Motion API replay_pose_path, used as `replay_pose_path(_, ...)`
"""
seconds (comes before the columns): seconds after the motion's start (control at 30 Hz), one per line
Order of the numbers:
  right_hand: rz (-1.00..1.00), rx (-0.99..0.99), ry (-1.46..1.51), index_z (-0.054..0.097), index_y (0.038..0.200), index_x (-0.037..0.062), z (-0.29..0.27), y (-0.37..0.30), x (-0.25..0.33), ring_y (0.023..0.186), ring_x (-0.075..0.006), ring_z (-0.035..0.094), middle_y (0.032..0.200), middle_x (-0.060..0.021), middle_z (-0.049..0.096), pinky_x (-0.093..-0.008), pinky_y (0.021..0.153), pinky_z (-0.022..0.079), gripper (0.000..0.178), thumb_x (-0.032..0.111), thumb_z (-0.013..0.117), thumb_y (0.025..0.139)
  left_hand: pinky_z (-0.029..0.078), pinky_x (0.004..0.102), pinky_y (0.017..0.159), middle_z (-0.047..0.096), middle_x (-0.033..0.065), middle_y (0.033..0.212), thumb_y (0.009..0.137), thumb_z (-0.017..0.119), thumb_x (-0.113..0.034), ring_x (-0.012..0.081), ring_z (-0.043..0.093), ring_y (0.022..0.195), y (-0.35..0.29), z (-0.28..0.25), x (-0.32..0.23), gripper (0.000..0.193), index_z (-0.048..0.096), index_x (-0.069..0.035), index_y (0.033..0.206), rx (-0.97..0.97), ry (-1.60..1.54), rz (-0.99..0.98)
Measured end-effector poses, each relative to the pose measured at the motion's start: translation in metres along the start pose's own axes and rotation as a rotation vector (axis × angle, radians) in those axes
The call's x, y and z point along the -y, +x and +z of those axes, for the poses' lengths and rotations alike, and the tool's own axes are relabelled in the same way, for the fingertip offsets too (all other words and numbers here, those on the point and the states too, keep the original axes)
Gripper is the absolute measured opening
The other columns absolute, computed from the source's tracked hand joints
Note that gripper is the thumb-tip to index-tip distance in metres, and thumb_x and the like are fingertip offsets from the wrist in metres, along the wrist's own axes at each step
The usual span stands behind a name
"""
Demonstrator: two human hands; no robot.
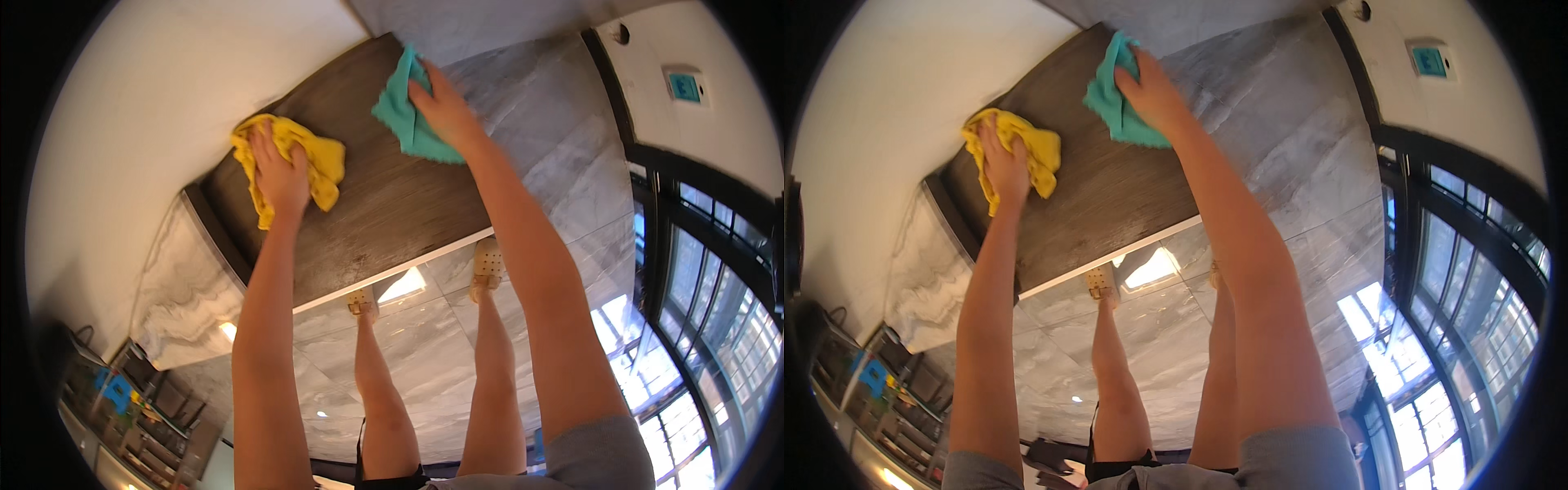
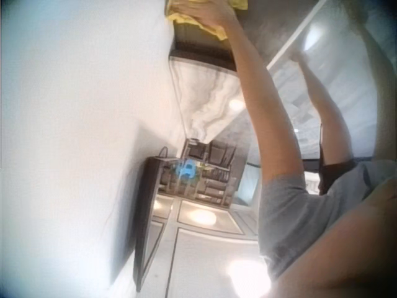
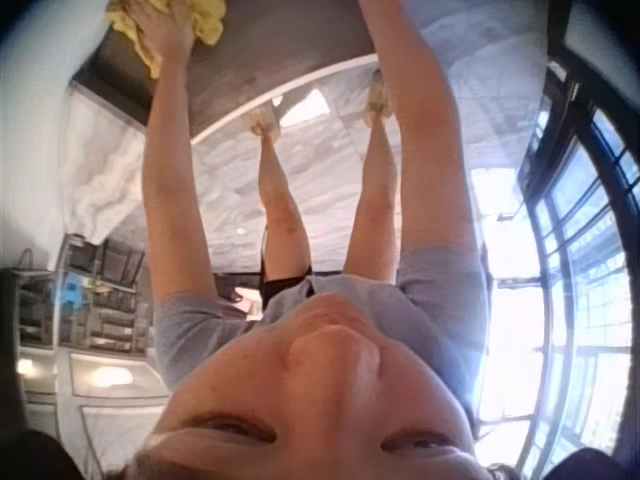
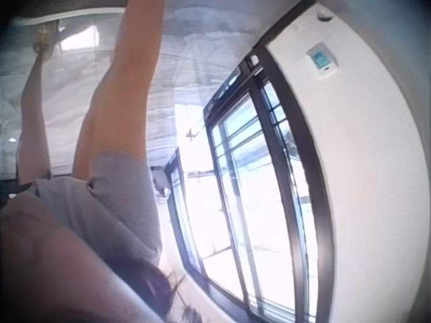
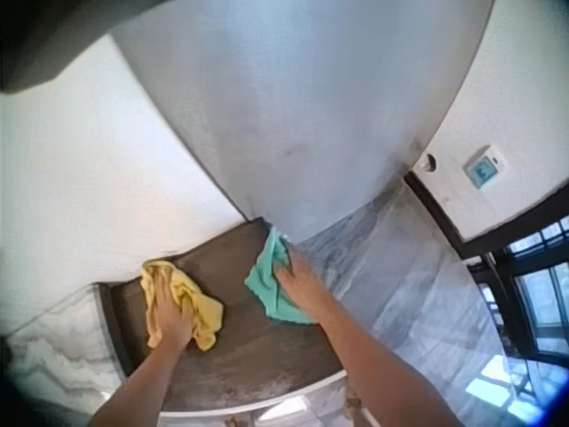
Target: The person wipes the top, side, and front surfaces of a TV stand using two cloths, opens a drawer and a cabinet to wipe the interior, moves a basketball to clean the shelf, and finishes by wiping the TV screen.
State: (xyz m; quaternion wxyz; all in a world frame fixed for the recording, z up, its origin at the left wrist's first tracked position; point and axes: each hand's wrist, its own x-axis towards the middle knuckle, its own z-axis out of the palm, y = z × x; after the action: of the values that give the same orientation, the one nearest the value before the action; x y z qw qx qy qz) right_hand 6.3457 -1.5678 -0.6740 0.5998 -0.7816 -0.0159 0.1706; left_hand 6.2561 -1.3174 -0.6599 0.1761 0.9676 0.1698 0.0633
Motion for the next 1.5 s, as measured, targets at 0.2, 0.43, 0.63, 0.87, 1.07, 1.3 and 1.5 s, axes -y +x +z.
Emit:
replay_pose_path(0.2, 0.281, 0.212, 0.532, 0.020, 0.139, 0.0078, -0.029, -0.152, -0.057, 0.133, -0.0269, 0.019, 0.142, -0.0146, 0.024, -0.0355, 0.107, 0.017, 0.069, 0.042, 0.049, 0.087, 0.028, 0.0443, 0.101, 0.026, 0.0104, 0.143, 0.075, 0.051, -0.028, 0.0322, 0.024, 0.131, -0.044, 0.002, -0.079, 0.067, 0.029, -0.014, 0.137, 0.299, -0.005, 0.487)
replay_pose_path(0.43, -0.063, 0.160, 0.263, 0.030, 0.134, 0.0023, -0.018, -0.112, -0.040, 0.129, -0.0331, 0.024, 0.139, -0.0173, 0.029, -0.0379, 0.108, 0.016, 0.062, 0.041, 0.046, 0.087, 0.039, 0.0406, 0.088, 0.037, 0.0099, 0.137, 0.069, 0.054, -0.034, 0.0289, 0.036, 0.125, -0.041, 0.009, -0.113, 0.067, 0.040, -0.010, 0.130, 0.496, 0.065, 0.912)
replay_pose_path(0.63, -0.077, 0.220, 0.487, 0.031, 0.136, 0.0112, 0.014, 0.017, -0.086, 0.133, -0.0257, 0.020, 0.142, -0.0106, 0.027, -0.0331, 0.109, 0.011, 0.061, 0.050, 0.036, 0.089, 0.027, 0.0437, 0.096, 0.037, 0.0115, 0.137, 0.073, 0.050, -0.035, 0.0322, 0.032, 0.127, -0.023, 0.026, -0.127, 0.064, 0.041, -0.009, 0.130, 0.342, 0.004, 0.747)
replay_pose_path(0.87, 0.444, 0.209, 0.714, 0.029, 0.136, 0.0065, 0.048, -0.043, -0.225, 0.127, -0.0196, 0.028, 0.138, -0.0082, 0.032, -0.0343, 0.105, 0.022, 0.058, 0.044, 0.035, 0.092, 0.027, 0.0418, 0.096, 0.039, 0.0104, 0.136, 0.078, 0.045, -0.040, 0.0309, 0.034, 0.127, -0.019, 0.022, -0.117, 0.059, 0.044, -0.011, 0.129, 0.317, 0.031, 0.726)
replay_pose_path(1.07, 0.129, 0.341, 0.150, 0.027, 0.135, 0.0021, 0.057, -0.114, -0.182, 0.133, -0.0305, 0.017, 0.141, -0.0174, 0.025, -0.0395, 0.107, 0.017, 0.056, 0.038, 0.037, 0.093, 0.028, 0.0417, 0.095, 0.038, 0.0104, 0.136, 0.074, 0.047, -0.036, 0.0308, 0.034, 0.126, -0.026, 0.017, -0.106, 0.060, 0.044, -0.011, 0.129, 0.305, 0.065, 0.667)
replay_pose_path(1.3, -0.155, 0.239, 0.428, 0.015, 0.141, 0.0111, 0.040, 0.037, -0.196, 0.136, -0.0231, 0.010, 0.147, -0.0096, 0.011, -0.0360, 0.109, 0.009, 0.061, 0.047, 0.029, 0.093, 0.025, 0.0430, 0.098, 0.035, 0.0149, 0.137, 0.085, 0.037, -0.043, 0.0332, 0.030, 0.128, -0.019, 0.029, -0.138, 0.059, 0.039, -0.006, 0.131, 0.348, 0.012, 0.750)
replay_pose_path(1.5, 0.151, 0.258, 1.054, 0.028, 0.134, -0.0014, 0.075, 0.003, -0.327, 0.128, -0.0203, 0.025, 0.136, -0.0092, 0.032, -0.0300, 0.106, 0.018, 0.045, 0.022, 0.024, 0.096, 0.024, 0.0424, 0.099, 0.035, 0.0144, 0.137, 0.083, 0.039, -0.038, 0.0334, 0.030, 0.128, -0.017, 0.039, -0.149, 0.058, 0.040, -0.006, 0.130, 0.294, -0.038, 0.793)
